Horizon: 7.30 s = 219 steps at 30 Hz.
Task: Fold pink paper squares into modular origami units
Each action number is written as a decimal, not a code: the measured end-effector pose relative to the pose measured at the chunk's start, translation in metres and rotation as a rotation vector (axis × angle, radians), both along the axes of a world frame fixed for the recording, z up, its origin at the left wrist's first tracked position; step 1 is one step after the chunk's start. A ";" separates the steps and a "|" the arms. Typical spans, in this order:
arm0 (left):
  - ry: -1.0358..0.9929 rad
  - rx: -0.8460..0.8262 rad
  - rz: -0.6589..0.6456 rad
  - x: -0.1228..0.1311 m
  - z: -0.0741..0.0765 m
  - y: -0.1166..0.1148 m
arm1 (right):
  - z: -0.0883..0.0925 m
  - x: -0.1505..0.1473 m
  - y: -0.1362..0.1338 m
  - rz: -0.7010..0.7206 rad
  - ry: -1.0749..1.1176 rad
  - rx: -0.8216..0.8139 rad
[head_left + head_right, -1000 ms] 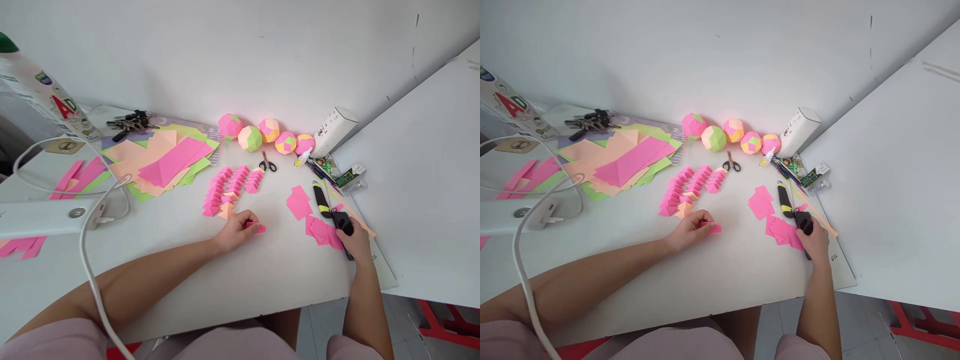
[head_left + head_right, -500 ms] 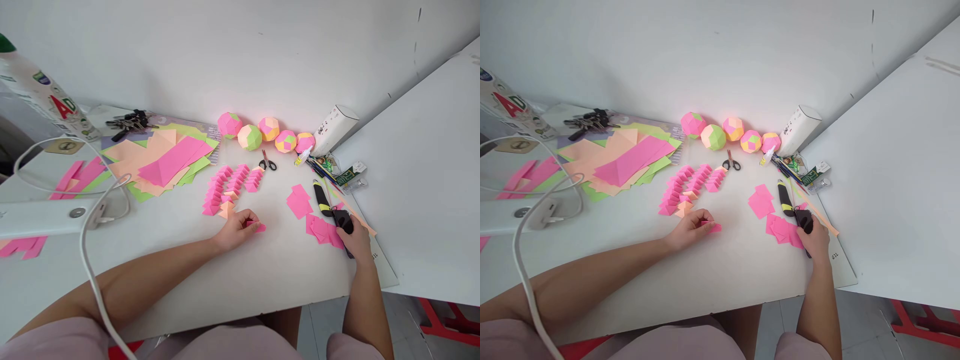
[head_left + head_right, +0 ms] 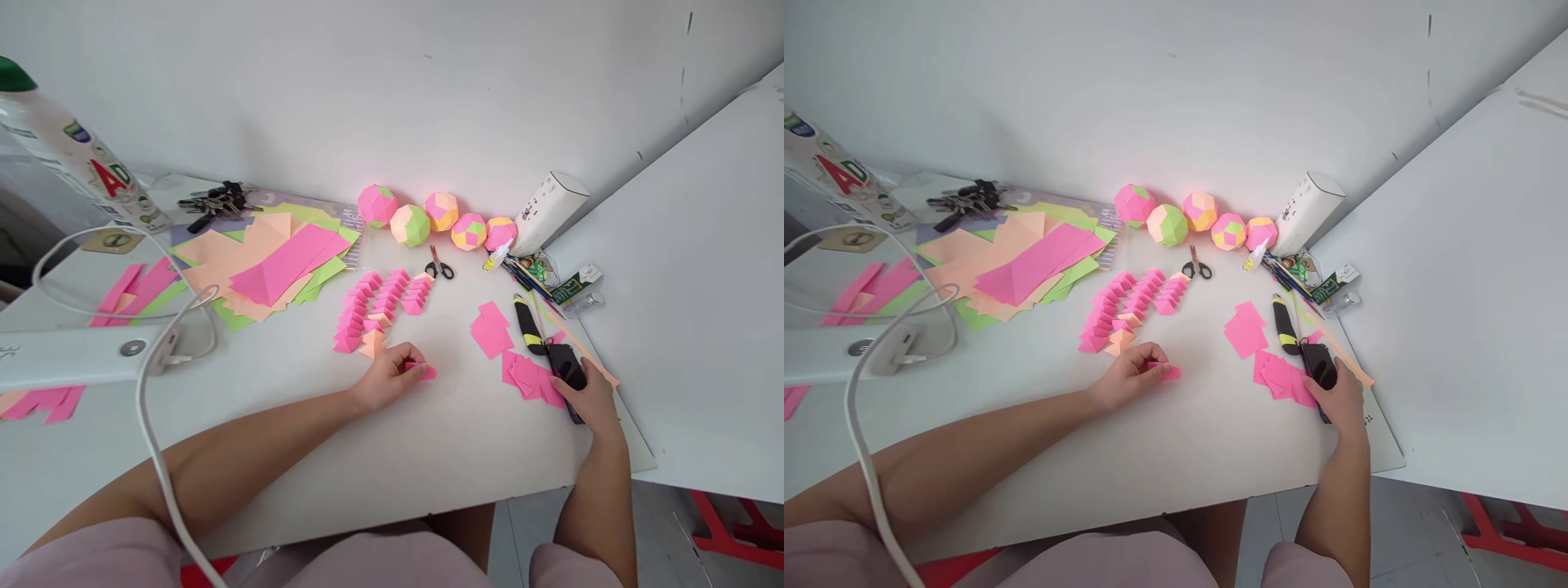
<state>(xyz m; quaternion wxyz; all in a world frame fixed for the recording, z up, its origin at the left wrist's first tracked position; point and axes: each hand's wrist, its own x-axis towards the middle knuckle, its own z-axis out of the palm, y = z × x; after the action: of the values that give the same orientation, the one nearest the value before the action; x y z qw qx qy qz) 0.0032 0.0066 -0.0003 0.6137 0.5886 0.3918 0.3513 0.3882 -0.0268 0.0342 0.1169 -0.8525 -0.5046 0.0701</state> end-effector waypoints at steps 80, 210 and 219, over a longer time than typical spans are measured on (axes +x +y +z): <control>-0.175 -0.172 0.052 -0.002 0.003 0.001 | -0.026 -0.210 0.045 0.643 1.371 0.064; -0.163 -0.221 0.113 0.000 0.009 -0.001 | -0.026 -0.204 0.037 0.932 1.042 0.090; -0.139 -0.116 0.054 0.001 0.012 -0.002 | -0.028 -0.205 0.040 0.832 1.064 0.092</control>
<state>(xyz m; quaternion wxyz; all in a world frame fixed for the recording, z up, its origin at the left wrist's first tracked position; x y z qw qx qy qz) 0.0040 0.0050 0.0116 0.6626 0.5157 0.3837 0.3844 0.1835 0.0130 0.0065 0.3487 -0.4308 -0.6670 0.4980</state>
